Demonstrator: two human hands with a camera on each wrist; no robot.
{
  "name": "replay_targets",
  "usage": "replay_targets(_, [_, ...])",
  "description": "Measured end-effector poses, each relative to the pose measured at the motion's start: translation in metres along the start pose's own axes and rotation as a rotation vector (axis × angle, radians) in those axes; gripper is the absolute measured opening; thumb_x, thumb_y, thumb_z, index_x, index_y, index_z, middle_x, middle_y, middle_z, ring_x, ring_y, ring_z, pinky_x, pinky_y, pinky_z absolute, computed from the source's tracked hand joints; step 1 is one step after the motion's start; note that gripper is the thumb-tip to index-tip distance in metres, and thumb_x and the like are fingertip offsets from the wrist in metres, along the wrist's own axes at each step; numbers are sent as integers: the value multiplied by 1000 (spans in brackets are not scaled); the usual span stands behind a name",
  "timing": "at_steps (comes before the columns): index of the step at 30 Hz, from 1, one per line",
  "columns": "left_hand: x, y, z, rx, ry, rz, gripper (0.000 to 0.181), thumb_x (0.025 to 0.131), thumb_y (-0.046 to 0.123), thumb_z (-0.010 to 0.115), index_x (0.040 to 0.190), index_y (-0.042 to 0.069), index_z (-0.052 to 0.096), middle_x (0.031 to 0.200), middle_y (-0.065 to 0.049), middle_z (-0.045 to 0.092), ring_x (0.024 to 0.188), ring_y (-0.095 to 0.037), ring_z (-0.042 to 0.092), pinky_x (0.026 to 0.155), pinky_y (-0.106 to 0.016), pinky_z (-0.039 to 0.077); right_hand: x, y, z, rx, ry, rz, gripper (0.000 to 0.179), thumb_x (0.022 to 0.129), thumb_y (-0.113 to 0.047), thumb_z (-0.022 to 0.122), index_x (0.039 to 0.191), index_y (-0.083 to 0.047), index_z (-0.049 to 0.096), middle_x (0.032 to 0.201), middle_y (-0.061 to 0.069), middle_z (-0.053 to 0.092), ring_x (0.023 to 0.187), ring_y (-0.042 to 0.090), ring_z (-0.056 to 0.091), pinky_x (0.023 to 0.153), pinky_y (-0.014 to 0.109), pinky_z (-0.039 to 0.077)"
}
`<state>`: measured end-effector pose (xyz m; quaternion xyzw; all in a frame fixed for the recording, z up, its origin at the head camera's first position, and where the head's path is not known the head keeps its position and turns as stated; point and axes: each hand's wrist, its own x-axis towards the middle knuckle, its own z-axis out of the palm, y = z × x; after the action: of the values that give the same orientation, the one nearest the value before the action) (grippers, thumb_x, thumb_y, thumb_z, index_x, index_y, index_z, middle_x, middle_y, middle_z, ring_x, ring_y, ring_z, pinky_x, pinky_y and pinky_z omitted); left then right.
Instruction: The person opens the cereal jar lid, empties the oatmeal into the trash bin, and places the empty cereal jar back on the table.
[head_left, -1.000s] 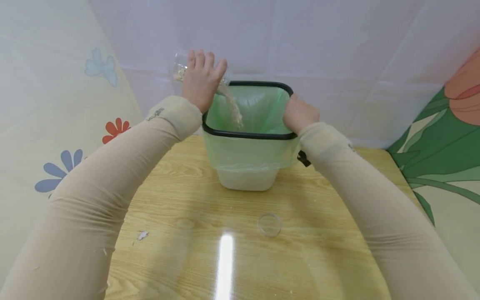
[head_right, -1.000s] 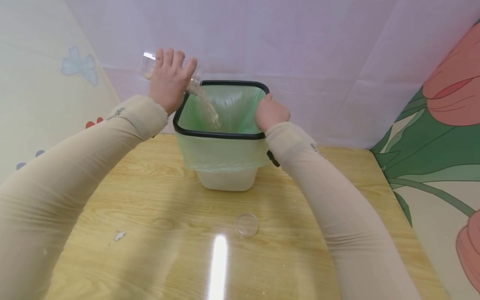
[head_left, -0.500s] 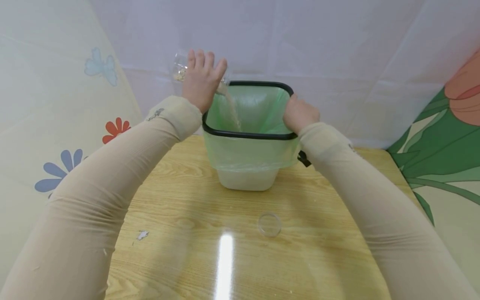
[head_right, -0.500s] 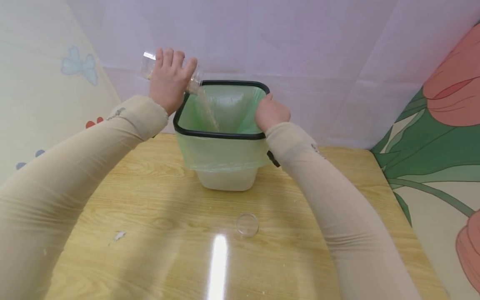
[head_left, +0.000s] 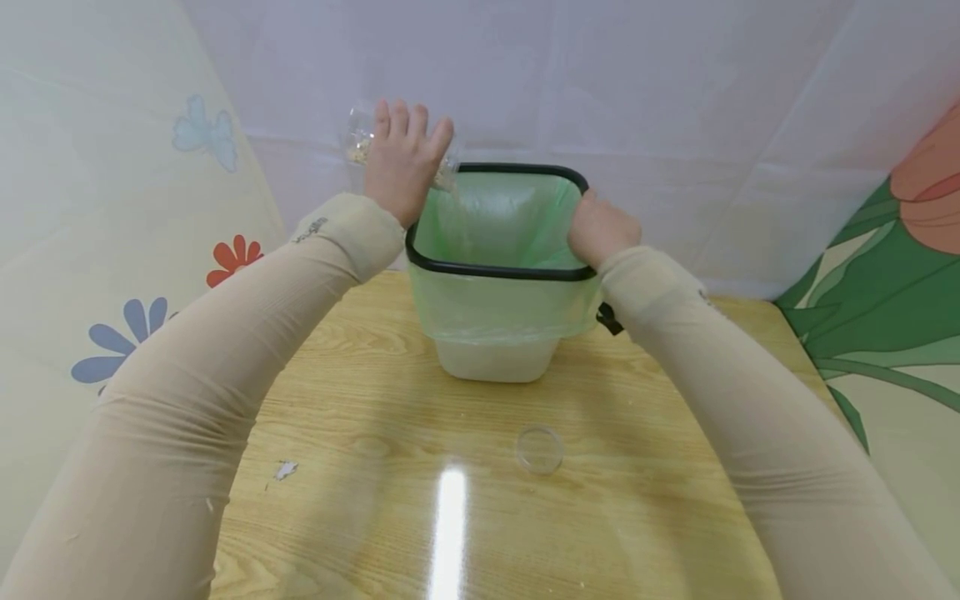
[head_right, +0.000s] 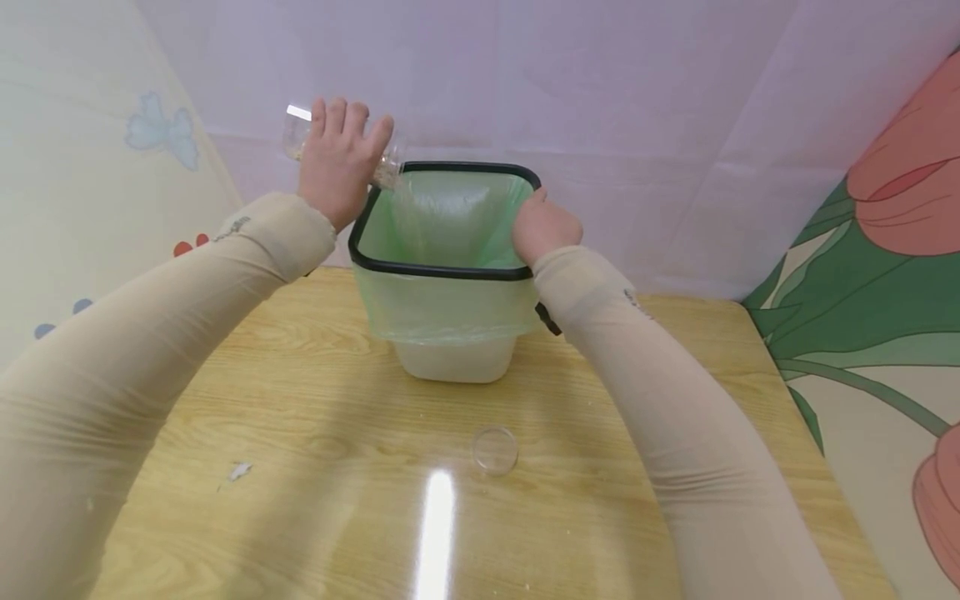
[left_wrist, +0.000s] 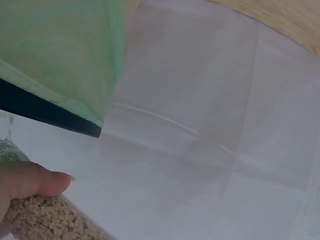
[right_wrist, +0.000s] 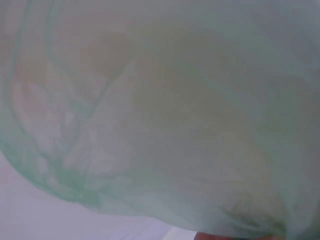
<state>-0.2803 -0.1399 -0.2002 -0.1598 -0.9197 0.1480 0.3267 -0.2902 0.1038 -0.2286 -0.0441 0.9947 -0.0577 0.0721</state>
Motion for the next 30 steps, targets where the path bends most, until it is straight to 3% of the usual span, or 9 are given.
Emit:
replay_targets(5, [0,0,-1,-1,-3,3,47,84,-15,41,127,2,45,129,-29,50,124,-47,44,113,-55,25,1,0,0,1,-2,1,56,102,-12,21,151,8,1,100,25,62,72,28,57,70,48,53])
replay_targets(12, [1,-2,0,-27,18,11,47,83,-16,42,127,2,47,126,-29,51,123,-47,45,112,-56,26,2,0,1,15,18,-8,56,102,-12,22,150,10,4,126,34,52,105,42,58,89,56,49])
replay_targets(30, [1,-2,-1,-14,-21,27,48,84,-13,46,130,2,45,129,-30,50,126,-48,42,113,-56,24,2,2,0,21,14,-2,56,102,-12,21,150,10,3,116,31,57,89,36,61,80,52,52])
